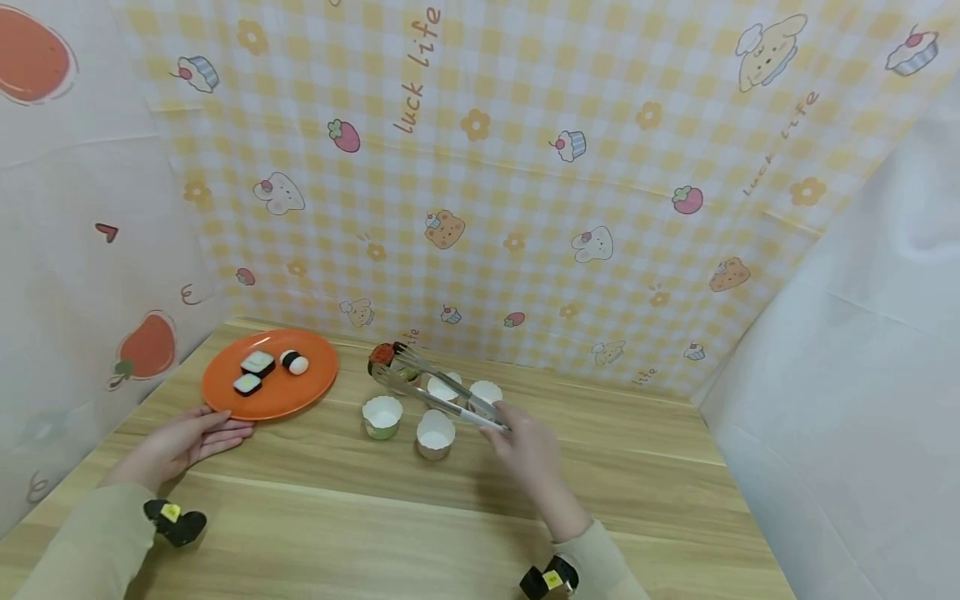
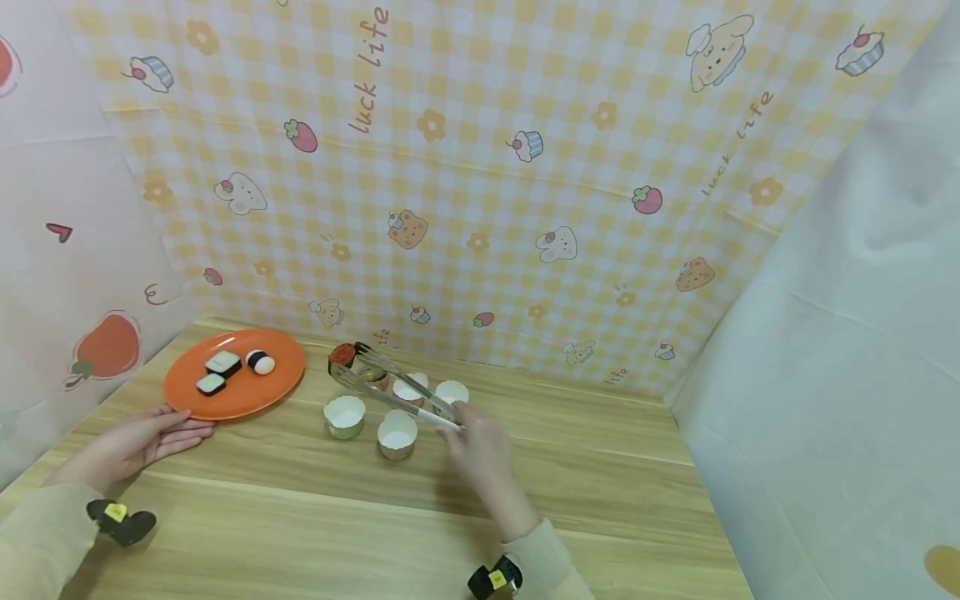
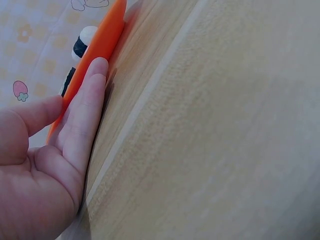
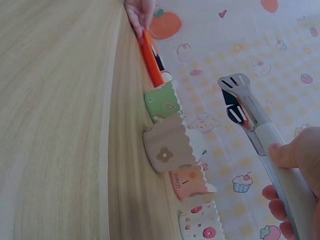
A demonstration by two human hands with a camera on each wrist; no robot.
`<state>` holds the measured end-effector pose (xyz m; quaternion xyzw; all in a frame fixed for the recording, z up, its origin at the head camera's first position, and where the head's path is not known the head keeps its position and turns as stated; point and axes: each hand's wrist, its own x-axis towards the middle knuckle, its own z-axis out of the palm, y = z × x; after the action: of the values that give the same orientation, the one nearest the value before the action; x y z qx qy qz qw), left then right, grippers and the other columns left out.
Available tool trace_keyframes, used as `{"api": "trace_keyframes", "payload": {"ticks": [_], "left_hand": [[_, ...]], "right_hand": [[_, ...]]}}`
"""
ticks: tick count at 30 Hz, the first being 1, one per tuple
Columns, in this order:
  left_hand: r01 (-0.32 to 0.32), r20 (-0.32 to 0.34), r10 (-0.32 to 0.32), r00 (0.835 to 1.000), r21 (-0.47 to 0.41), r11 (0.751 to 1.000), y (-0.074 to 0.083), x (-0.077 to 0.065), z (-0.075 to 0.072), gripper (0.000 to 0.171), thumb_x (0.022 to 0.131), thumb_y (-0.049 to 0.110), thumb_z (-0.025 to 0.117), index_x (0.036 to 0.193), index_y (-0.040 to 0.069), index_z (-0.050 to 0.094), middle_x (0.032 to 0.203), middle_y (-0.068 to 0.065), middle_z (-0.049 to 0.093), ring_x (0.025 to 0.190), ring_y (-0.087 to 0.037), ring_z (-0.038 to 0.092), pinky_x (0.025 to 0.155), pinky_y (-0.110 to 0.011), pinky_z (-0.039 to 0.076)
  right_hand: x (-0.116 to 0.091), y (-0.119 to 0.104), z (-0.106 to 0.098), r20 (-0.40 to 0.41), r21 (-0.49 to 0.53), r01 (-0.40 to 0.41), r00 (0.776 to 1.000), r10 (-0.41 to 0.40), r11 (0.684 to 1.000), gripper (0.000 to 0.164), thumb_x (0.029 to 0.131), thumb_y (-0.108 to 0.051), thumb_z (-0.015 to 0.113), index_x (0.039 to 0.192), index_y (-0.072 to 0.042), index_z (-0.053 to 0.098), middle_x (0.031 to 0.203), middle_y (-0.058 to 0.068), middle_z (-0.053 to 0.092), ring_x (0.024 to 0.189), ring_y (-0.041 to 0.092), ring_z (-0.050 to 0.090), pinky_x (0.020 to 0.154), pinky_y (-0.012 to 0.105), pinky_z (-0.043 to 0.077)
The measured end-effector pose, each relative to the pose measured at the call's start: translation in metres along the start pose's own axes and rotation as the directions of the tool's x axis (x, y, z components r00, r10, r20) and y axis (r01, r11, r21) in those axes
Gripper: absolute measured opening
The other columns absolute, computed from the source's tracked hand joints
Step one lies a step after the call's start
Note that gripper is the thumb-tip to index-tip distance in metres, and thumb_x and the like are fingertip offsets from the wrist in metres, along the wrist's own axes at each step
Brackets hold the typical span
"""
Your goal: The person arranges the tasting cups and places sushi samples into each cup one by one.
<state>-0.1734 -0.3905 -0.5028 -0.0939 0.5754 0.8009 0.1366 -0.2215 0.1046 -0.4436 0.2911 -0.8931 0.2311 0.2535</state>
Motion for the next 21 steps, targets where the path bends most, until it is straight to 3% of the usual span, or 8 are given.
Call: {"api": "trace_keyframes", "payload": {"ticks": [7, 21], "left_hand": [[-0.005, 0.012, 0.005, 1.0, -0.002, 1.0, 0.0, 0.0, 0.0, 0.041, 0.105, 0.008, 0.033, 0.135, -0.015, 0.016, 0.096, -0.012, 0.069, 0.091, -0.022, 0.068, 0.088, -0.038, 0.053], [-0.004, 0.016, 0.004, 1.0, -0.026, 1.0, 0.0, -0.001, 0.001, 0.038, 0.105, 0.008, 0.034, 0.133, -0.013, 0.018, 0.097, -0.013, 0.069, 0.092, -0.023, 0.068, 0.089, -0.038, 0.053]], "right_hand": [[-0.005, 0.006, -0.003, -0.009, -0.022, -0.052, 0.999, 0.052, 0.998, 0.038, 0.079, -0.025, 0.08, 0.107, -0.002, 0.069, 0.09, 0.009, 0.071, 0.07, 0.019, 0.068, 0.051, 0.026, 0.054], [-0.015, 0.017, -0.01, -0.04, -0.052, -0.119, 0.992, 0.117, 0.991, 0.037, 0.077, -0.025, 0.081, 0.108, -0.008, 0.07, 0.083, 0.004, 0.071, 0.056, 0.009, 0.056, 0.038, 0.016, 0.035]]}}
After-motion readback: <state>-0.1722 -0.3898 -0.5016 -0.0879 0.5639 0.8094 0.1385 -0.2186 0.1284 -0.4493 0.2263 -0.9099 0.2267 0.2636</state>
